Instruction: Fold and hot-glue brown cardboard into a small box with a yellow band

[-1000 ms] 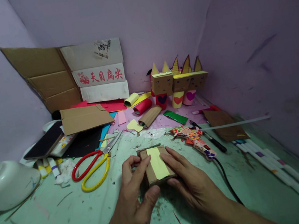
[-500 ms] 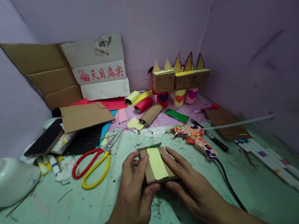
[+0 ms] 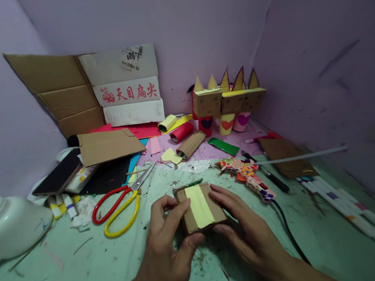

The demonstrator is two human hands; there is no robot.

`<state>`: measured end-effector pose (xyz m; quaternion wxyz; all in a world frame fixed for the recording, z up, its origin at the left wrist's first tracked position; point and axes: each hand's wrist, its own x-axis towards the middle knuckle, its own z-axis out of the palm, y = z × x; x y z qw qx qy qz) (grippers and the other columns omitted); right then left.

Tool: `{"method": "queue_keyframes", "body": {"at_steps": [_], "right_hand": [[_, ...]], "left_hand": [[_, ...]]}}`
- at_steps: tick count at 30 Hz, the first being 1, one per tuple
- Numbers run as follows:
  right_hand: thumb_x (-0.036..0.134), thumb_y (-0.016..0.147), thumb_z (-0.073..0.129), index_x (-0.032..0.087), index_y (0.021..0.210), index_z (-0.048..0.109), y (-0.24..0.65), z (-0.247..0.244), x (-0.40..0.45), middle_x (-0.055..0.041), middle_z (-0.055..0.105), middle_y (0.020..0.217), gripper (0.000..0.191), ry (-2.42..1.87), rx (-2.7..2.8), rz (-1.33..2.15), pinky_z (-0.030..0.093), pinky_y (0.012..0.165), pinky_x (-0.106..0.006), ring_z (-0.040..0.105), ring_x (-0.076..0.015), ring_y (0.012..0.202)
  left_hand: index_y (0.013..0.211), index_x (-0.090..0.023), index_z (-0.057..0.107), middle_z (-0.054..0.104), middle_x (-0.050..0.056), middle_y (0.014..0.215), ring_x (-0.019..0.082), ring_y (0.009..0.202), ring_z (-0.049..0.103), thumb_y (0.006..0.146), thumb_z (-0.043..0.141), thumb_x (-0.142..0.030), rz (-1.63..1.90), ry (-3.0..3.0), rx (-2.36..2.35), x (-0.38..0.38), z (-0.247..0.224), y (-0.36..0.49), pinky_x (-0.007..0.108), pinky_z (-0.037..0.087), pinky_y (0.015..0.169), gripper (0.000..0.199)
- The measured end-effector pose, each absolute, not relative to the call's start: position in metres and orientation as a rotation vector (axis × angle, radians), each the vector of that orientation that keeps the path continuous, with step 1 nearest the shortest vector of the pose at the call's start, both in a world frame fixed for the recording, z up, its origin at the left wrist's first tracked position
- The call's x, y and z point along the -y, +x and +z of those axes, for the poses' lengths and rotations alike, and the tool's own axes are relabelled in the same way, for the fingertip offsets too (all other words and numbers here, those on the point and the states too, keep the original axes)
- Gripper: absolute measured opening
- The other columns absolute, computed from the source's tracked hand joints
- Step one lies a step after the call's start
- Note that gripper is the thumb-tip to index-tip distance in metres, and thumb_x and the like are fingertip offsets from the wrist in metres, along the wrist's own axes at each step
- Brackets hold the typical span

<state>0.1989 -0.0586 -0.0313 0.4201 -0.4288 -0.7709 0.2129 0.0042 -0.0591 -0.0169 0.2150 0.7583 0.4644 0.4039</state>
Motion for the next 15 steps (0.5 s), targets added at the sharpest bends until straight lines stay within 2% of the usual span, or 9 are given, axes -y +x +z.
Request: {"method": "queue_keyframes", "body": {"at_steps": [3,5,8,10,12,15], "right_hand": [[0.016,0.088,0.048,0.030,0.133,0.035,0.200,-0.031,0.057,-0.0094,0.040,0.141,0.049,-1.085,1.915,0.534,0.041,0.102,-0.046,0.041,-0.0254,0.128],[0.017,0.088,0.049,0.029,0.131,0.036,0.200,-0.030,0.057,-0.0100,0.040,0.140,0.047,-1.086,1.910,0.540,0.041,0.102,-0.046,0.041,-0.0257,0.129],[0.017,0.087,0.049,0.028,0.129,0.037,0.201,-0.030,0.057,-0.0111,0.040,0.140,0.045,-1.086,1.907,0.547,0.041,0.102,-0.047,0.040,-0.0261,0.129],[0.018,0.086,0.050,0.027,0.128,0.037,0.201,-0.030,0.057,-0.0120,0.040,0.139,0.045,-1.086,1.909,0.554,0.040,0.102,-0.048,0.039,-0.0267,0.129],[0.020,0.085,0.053,0.026,0.127,0.037,0.201,-0.030,0.056,-0.0137,0.038,0.140,0.046,-1.093,1.899,0.567,0.039,0.102,-0.050,0.038,-0.0288,0.131],[0.025,0.082,0.059,0.025,0.123,0.036,0.201,-0.031,0.052,-0.0164,0.031,0.145,0.047,-1.096,1.859,0.627,0.039,0.100,-0.054,0.031,-0.0330,0.134]], "left_hand": [[0.117,-0.025,0.047,0.031,0.011,0.128,0.032,0.127,0.033,0.082,0.058,-0.025,1.102,2.008,-1.317,0.058,-0.015,0.004,0.048,0.046,0.093,0.037],[0.115,-0.025,0.045,0.022,0.011,0.139,0.034,0.132,0.027,0.080,0.060,-0.023,1.066,1.939,-1.313,0.058,-0.012,0.004,0.045,0.050,0.089,0.038],[0.121,-0.026,0.039,0.010,0.011,0.149,0.032,0.126,0.037,0.076,0.064,-0.023,1.056,1.856,-1.281,0.056,-0.008,0.003,0.043,0.053,0.084,0.052],[0.133,-0.026,0.028,0.014,0.015,0.149,0.032,0.121,0.044,0.074,0.066,-0.023,1.032,1.821,-1.267,0.053,-0.006,0.002,0.043,0.054,0.082,0.070],[0.140,-0.024,0.018,0.023,0.018,0.147,0.035,0.120,0.045,0.071,0.066,-0.025,0.972,1.835,-1.271,0.050,-0.005,0.002,0.048,0.053,0.083,0.084],[0.142,-0.021,0.021,0.030,0.019,0.144,0.039,0.125,0.039,0.072,0.066,-0.029,0.896,1.919,-1.296,0.046,-0.004,0.000,0.054,0.049,0.087,0.084]]}}
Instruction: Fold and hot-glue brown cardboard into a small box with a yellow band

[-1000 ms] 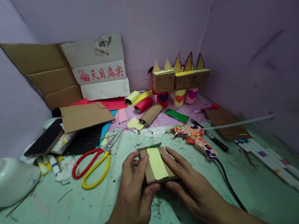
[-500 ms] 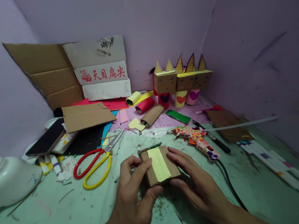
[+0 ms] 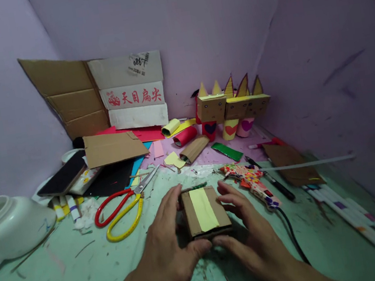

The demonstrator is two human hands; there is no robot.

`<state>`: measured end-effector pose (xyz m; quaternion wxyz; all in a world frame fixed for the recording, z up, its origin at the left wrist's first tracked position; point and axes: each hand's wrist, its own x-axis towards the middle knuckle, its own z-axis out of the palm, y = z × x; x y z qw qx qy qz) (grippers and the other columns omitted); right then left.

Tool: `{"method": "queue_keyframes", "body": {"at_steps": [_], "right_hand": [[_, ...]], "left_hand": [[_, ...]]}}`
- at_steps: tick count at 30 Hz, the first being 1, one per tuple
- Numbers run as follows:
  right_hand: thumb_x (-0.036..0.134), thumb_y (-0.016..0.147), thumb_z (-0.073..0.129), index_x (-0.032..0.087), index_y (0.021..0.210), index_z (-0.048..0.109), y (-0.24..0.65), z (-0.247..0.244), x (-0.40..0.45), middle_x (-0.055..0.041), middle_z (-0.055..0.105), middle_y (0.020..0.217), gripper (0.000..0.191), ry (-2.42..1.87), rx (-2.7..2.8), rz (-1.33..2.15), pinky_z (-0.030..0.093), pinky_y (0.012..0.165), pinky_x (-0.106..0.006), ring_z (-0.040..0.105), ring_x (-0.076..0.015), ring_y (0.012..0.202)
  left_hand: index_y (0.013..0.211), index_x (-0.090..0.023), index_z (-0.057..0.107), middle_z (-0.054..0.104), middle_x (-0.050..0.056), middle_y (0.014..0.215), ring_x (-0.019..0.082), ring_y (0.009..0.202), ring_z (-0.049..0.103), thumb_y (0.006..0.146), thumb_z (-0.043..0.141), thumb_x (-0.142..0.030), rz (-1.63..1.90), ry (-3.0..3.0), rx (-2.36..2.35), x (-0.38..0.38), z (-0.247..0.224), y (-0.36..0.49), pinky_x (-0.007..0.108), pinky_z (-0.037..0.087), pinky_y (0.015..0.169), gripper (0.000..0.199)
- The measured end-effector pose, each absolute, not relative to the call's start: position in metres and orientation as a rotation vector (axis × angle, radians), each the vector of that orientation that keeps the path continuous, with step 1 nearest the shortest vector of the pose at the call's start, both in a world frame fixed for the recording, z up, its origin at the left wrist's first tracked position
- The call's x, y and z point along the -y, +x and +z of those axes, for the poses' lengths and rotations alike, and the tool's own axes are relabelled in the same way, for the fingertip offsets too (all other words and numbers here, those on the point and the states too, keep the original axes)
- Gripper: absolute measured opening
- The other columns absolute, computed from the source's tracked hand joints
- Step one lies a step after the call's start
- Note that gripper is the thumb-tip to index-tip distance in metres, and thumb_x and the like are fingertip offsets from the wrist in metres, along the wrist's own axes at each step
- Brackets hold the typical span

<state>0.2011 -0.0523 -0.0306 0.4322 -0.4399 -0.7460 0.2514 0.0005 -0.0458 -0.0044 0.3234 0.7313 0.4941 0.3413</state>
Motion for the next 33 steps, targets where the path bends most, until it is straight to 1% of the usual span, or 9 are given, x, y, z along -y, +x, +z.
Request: {"method": "queue_keyframes", "body": {"at_steps": [4,7,10,12,14,17,20,25,33], "right_hand": [[0.031,0.077,0.066,0.026,0.114,0.036,0.201,-0.029,0.044,-0.0167,0.022,0.149,0.048,-1.091,1.825,0.777,0.040,0.098,-0.052,0.027,-0.0328,0.136],[0.037,0.072,0.071,0.027,0.107,0.034,0.200,-0.028,0.037,-0.0179,0.020,0.150,0.052,-1.067,1.840,0.852,0.041,0.098,-0.051,0.033,-0.0327,0.133],[0.046,0.067,0.075,0.025,0.123,0.027,0.199,-0.031,0.029,-0.0223,0.022,0.148,0.077,-1.050,1.898,0.880,0.043,0.096,-0.051,0.045,-0.0346,0.124],[0.056,0.061,0.074,0.024,0.136,0.013,0.198,-0.036,0.024,-0.0236,0.026,0.145,0.102,-1.003,1.945,0.856,0.040,0.098,-0.051,0.043,-0.0368,0.125],[0.066,0.058,0.068,0.025,0.141,0.003,0.199,-0.041,0.020,-0.0223,0.029,0.143,0.114,-0.935,1.953,0.821,0.038,0.100,-0.051,0.038,-0.0374,0.128],[0.072,0.055,0.061,0.028,0.142,0.003,0.201,-0.046,0.016,-0.0191,0.033,0.141,0.113,-0.882,1.935,0.807,0.039,0.099,-0.048,0.042,-0.0354,0.126],[0.067,0.055,0.067,0.029,0.143,0.004,0.204,-0.044,0.015,-0.0178,0.032,0.143,0.115,-0.893,1.979,0.785,0.037,0.102,-0.048,0.040,-0.0353,0.128],[0.060,0.050,0.077,0.029,0.144,0.004,0.205,-0.040,0.016,-0.0181,0.034,0.144,0.122,-0.934,1.971,0.778,0.037,0.102,-0.051,0.039,-0.0373,0.128],[0.069,0.060,0.063,0.034,0.143,0.007,0.202,-0.045,0.018,-0.0155,0.031,0.144,0.106,-0.912,1.830,0.977,0.046,0.095,-0.045,0.043,-0.0343,0.125]], "left_hand": [[0.141,-0.021,0.023,0.032,0.018,0.144,0.038,0.128,0.035,0.074,0.064,-0.033,0.894,2.025,-1.291,0.044,-0.007,0.000,0.055,0.047,0.090,0.079],[0.140,-0.022,0.025,0.034,0.017,0.143,0.036,0.128,0.037,0.075,0.065,-0.036,0.907,2.067,-1.277,0.045,-0.008,0.000,0.053,0.047,0.091,0.078],[0.140,-0.022,0.027,0.035,0.017,0.142,0.036,0.128,0.037,0.074,0.067,-0.036,0.915,2.064,-1.276,0.045,-0.009,0.000,0.052,0.047,0.091,0.078],[0.140,-0.022,0.027,0.034,0.017,0.142,0.036,0.128,0.037,0.074,0.067,-0.035,0.915,2.059,-1.256,0.045,-0.010,-0.001,0.052,0.047,0.091,0.078],[0.139,-0.022,0.026,0.034,0.016,0.142,0.035,0.128,0.036,0.073,0.067,-0.033,0.918,2.052,-1.242,0.045,-0.011,-0.002,0.052,0.047,0.092,0.079],[0.138,-0.023,0.028,0.035,0.014,0.141,0.033,0.127,0.038,0.072,0.069,-0.031,0.926,2.024,-1.242,0.043,-0.010,-0.002,0.052,0.045,0.095,0.078],[0.136,-0.024,0.031,0.039,0.013,0.139,0.033,0.126,0.039,0.068,0.071,-0.027,0.923,2.019,-1.249,0.042,-0.008,-0.002,0.053,0.041,0.098,0.079],[0.135,-0.025,0.030,0.039,0.014,0.138,0.035,0.124,0.041,0.066,0.073,-0.028,0.883,2.024,-1.267,0.043,-0.003,-0.001,0.053,0.045,0.094,0.081],[0.137,-0.026,0.026,0.048,0.015,0.131,0.037,0.110,0.053,0.060,0.075,-0.026,0.997,2.049,-1.262,0.040,-0.012,0.001,0.055,0.049,0.085,0.091]]}}
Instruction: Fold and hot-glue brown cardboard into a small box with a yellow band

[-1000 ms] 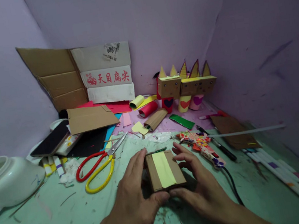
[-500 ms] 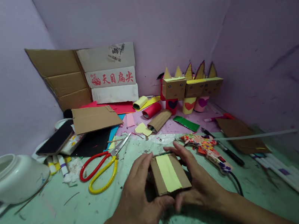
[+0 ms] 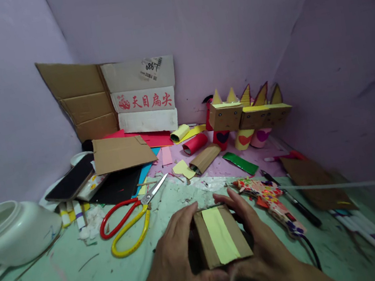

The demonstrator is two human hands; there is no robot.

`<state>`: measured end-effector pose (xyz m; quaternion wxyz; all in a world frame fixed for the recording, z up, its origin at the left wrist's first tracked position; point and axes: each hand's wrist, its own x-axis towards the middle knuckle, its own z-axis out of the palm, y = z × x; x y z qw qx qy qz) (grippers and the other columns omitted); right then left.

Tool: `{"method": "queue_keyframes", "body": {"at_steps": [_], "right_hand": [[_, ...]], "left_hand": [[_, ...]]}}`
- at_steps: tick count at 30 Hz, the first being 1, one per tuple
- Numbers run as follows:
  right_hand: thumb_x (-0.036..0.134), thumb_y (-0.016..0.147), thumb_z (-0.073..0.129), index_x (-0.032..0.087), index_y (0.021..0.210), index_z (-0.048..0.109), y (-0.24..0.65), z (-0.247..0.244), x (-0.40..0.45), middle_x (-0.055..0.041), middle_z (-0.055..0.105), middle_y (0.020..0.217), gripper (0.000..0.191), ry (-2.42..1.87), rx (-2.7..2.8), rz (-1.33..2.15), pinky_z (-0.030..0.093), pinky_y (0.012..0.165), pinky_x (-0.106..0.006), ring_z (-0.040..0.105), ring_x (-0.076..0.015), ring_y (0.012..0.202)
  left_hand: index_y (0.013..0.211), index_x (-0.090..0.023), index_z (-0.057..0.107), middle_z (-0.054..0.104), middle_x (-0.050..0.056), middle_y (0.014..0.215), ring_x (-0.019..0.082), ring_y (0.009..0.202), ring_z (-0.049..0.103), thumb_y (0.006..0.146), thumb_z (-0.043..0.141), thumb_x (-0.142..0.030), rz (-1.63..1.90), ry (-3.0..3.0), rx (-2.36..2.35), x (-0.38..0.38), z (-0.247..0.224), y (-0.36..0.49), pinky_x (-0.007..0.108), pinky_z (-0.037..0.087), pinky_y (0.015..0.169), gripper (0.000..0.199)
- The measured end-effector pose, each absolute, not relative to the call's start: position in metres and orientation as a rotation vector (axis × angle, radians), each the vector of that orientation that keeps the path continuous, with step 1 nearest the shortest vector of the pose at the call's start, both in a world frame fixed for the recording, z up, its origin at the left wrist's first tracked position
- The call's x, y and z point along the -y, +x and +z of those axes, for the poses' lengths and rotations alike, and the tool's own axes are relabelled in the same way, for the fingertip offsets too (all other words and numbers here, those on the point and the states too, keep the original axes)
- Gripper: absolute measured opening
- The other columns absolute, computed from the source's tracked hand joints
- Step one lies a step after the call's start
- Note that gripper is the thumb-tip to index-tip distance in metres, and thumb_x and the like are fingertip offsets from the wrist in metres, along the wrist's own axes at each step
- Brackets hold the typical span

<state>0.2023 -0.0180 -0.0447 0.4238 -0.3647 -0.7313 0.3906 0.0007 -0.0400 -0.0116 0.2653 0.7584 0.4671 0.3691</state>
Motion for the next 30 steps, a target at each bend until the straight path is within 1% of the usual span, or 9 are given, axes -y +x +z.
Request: {"method": "queue_keyframes", "body": {"at_steps": [3,5,7,12,18,22,26,28,30], "right_hand": [[0.069,0.052,0.068,0.033,0.143,0.009,0.199,-0.041,0.018,-0.0170,0.033,0.141,0.115,-0.949,1.725,1.069,0.049,0.089,-0.044,0.050,-0.0349,0.117],[0.070,0.048,0.070,0.029,0.144,0.005,0.198,-0.037,0.018,-0.0182,0.040,0.134,0.123,-0.978,1.665,1.152,0.049,0.089,-0.046,0.054,-0.0349,0.111],[0.070,0.047,0.070,0.028,0.144,0.000,0.197,-0.034,0.019,-0.0173,0.045,0.127,0.127,-0.965,1.637,1.254,0.048,0.088,-0.048,0.057,-0.0342,0.106],[0.071,0.048,0.069,0.036,0.142,0.004,0.200,-0.039,0.021,-0.0139,0.035,0.134,0.119,-0.918,1.602,1.282,0.047,0.091,-0.045,0.053,-0.0327,0.112],[0.071,0.041,0.074,0.030,0.145,0.004,0.202,-0.056,0.020,-0.0123,0.040,0.125,0.132,-0.976,1.483,1.392,0.044,0.090,-0.044,0.053,-0.0332,0.108],[0.071,0.042,0.074,0.034,0.144,0.005,0.203,-0.064,0.018,-0.0124,0.036,0.131,0.129,-0.911,1.478,1.398,0.046,0.088,-0.043,0.051,-0.0342,0.111],[0.075,0.048,0.068,0.029,0.146,0.004,0.202,-0.064,0.021,-0.0142,0.043,0.128,0.125,-0.929,1.460,1.425,0.047,0.085,-0.042,0.056,-0.0340,0.107],[0.076,0.052,0.065,0.030,0.146,0.007,0.201,-0.064,0.023,-0.0136,0.045,0.130,0.119,-0.961,1.465,1.392,0.046,0.088,-0.043,0.055,-0.0345,0.110],[0.074,0.054,0.065,0.030,0.146,0.015,0.202,-0.063,0.024,-0.0130,0.045,0.135,0.113,-1.001,1.514,1.315,0.041,0.096,-0.046,0.049,-0.0366,0.119]], "left_hand": [[0.138,-0.028,0.025,0.049,0.015,0.130,0.038,0.110,0.053,0.060,0.076,-0.030,1.066,2.064,-1.270,0.039,-0.019,0.001,0.057,0.048,0.085,0.094],[0.139,-0.028,0.023,0.049,0.015,0.130,0.039,0.109,0.054,0.060,0.077,-0.036,1.097,2.076,-1.267,0.038,-0.023,0.000,0.058,0.048,0.085,0.096],[0.140,-0.029,0.021,0.050,0.016,0.129,0.039,0.108,0.055,0.060,0.077,-0.042,1.101,2.095,-1.238,0.037,-0.026,-0.002,0.058,0.048,0.084,0.099],[0.143,-0.028,0.018,0.051,0.017,0.126,0.038,0.108,0.056,0.062,0.073,-0.052,1.117,2.184,-1.186,0.034,-0.030,-0.005,0.055,0.049,0.085,0.100],[0.142,-0.026,0.021,0.056,0.015,0.118,0.036,0.098,0.061,0.060,0.070,-0.060,1.190,2.202,-1.221,0.033,-0.032,-0.002,0.052,0.052,0.081,0.102],[0.141,-0.028,0.021,0.058,0.013,0.117,0.034,0.098,0.061,0.059,0.072,-0.056,1.146,2.194,-1.257,0.034,-0.032,0.000,0.049,0.052,0.082,0.100],[0.139,-0.027,0.023,0.056,0.014,0.123,0.035,0.106,0.058,0.066,0.066,-0.058,1.095,2.143,-1.274,0.039,-0.032,-0.001,0.052,0.046,0.091,0.091],[0.139,-0.028,0.025,0.055,0.014,0.126,0.035,0.113,0.055,0.070,0.063,-0.055,1.078,2.099,-1.256,0.041,-0.033,-0.003,0.051,0.043,0.096,0.083],[0.136,-0.028,0.031,0.055,0.012,0.127,0.034,0.116,0.053,0.073,0.061,-0.053,1.050,2.043,-1.263,0.042,-0.033,-0.005,0.050,0.042,0.098,0.075]]}}
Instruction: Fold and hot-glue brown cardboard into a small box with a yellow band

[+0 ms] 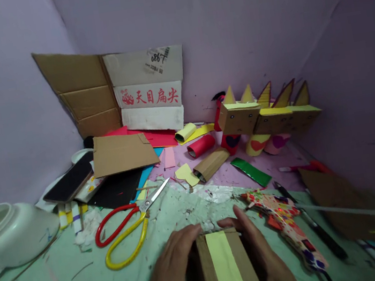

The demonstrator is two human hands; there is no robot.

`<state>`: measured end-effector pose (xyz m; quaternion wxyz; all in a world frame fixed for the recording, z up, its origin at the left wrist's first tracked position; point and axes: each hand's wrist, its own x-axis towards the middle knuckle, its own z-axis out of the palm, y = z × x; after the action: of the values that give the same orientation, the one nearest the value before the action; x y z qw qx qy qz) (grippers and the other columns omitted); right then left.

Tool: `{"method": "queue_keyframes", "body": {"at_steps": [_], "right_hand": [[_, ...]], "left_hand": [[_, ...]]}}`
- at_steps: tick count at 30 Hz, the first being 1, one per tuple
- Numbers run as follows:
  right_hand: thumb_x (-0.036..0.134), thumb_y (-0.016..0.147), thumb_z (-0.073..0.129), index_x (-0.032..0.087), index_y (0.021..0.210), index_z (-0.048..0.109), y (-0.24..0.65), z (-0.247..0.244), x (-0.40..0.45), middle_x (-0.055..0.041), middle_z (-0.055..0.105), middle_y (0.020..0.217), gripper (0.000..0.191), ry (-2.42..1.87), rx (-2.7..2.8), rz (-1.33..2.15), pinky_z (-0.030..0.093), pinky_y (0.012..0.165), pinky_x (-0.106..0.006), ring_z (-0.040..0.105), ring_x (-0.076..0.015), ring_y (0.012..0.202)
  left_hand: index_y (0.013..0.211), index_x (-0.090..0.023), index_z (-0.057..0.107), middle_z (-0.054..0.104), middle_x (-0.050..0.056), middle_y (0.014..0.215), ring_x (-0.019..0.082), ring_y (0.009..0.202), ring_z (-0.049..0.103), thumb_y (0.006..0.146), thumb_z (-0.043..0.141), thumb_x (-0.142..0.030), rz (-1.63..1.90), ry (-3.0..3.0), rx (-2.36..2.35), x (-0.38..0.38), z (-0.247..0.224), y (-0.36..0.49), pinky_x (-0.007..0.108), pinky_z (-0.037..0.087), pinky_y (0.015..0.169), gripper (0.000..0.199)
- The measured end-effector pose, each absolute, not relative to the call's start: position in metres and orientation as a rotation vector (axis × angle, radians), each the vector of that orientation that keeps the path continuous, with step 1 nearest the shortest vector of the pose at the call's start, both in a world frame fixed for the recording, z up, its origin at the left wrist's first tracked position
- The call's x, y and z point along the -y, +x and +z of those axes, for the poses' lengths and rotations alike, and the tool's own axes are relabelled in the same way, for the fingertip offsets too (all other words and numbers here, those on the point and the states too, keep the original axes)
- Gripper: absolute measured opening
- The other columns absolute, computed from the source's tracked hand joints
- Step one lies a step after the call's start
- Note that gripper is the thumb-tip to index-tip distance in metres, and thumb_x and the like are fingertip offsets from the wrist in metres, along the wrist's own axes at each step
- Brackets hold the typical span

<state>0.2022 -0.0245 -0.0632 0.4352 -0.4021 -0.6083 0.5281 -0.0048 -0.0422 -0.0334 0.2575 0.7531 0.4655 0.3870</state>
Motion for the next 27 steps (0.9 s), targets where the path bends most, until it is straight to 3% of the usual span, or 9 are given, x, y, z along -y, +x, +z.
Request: {"method": "queue_keyframes", "body": {"at_steps": [3,5,10,17,21,27], "right_hand": [[0.069,0.056,0.069,0.027,0.145,0.024,0.204,-0.062,0.023,-0.0133,0.042,0.141,0.109,-1.039,1.635,1.200,0.030,0.105,-0.052,0.034,-0.0390,0.131],[0.066,0.060,0.069,0.025,0.145,0.025,0.205,-0.061,0.022,-0.0129,0.039,0.145,0.105,-1.018,1.677,1.179,0.029,0.106,-0.053,0.030,-0.0384,0.133],[0.048,0.072,0.069,0.031,0.142,0.031,0.201,-0.062,0.020,-0.0091,0.043,0.143,0.082,-1.018,1.655,1.139,0.033,0.106,-0.051,0.038,-0.0347,0.130],[0.043,0.064,0.076,0.031,0.137,0.042,0.195,-0.059,0.019,-0.0109,0.056,0.130,0.082,-1.199,1.668,1.137,0.047,0.093,-0.051,0.051,-0.0385,0.118],[0.046,0.067,0.074,0.031,0.138,0.040,0.196,-0.058,0.019,-0.0096,0.053,0.134,0.080,-1.205,1.684,1.172,0.042,0.098,-0.047,0.048,-0.0347,0.122],[0.041,0.071,0.072,0.028,0.136,0.044,0.195,-0.058,0.015,-0.0113,0.052,0.135,0.072,-1.225,1.714,1.180,0.036,0.104,-0.045,0.046,-0.0325,0.125]], "left_hand": [[0.131,-0.027,0.042,0.057,0.011,0.126,0.034,0.117,0.053,0.073,0.060,-0.053,0.993,1.965,-1.315,0.041,-0.033,-0.007,0.049,0.040,0.101,0.066],[0.129,-0.026,0.046,0.058,0.010,0.125,0.035,0.116,0.053,0.071,0.062,-0.054,0.977,1.917,-1.341,0.040,-0.031,-0.008,0.049,0.039,0.102,0.066],[0.124,-0.025,0.053,0.063,0.008,0.119,0.036,0.109,0.058,0.069,0.063,-0.050,0.983,1.867,-1.330,0.033,-0.030,-0.005,0.046,0.046,0.094,0.061],[0.106,-0.027,0.067,0.072,0.003,0.102,0.027,0.096,0.065,0.081,0.047,-0.032,0.967,1.796,-1.367,0.014,-0.035,-0.001,0.042,0.052,0.087,0.032],[0.104,-0.028,0.068,0.073,0.002,0.101,0.024,0.092,0.067,0.080,0.048,-0.025,0.919,1.728,-1.424,0.013,-0.034,-0.004,0.035,0.054,0.083,0.031],[0.102,-0.030,0.069,0.071,0.001,0.102,0.024,0.095,0.066,0.079,0.048,-0.021,0.937,1.710,-1.374,0.013,-0.021,-0.001,0.035,0.052,0.088,0.032]]}}
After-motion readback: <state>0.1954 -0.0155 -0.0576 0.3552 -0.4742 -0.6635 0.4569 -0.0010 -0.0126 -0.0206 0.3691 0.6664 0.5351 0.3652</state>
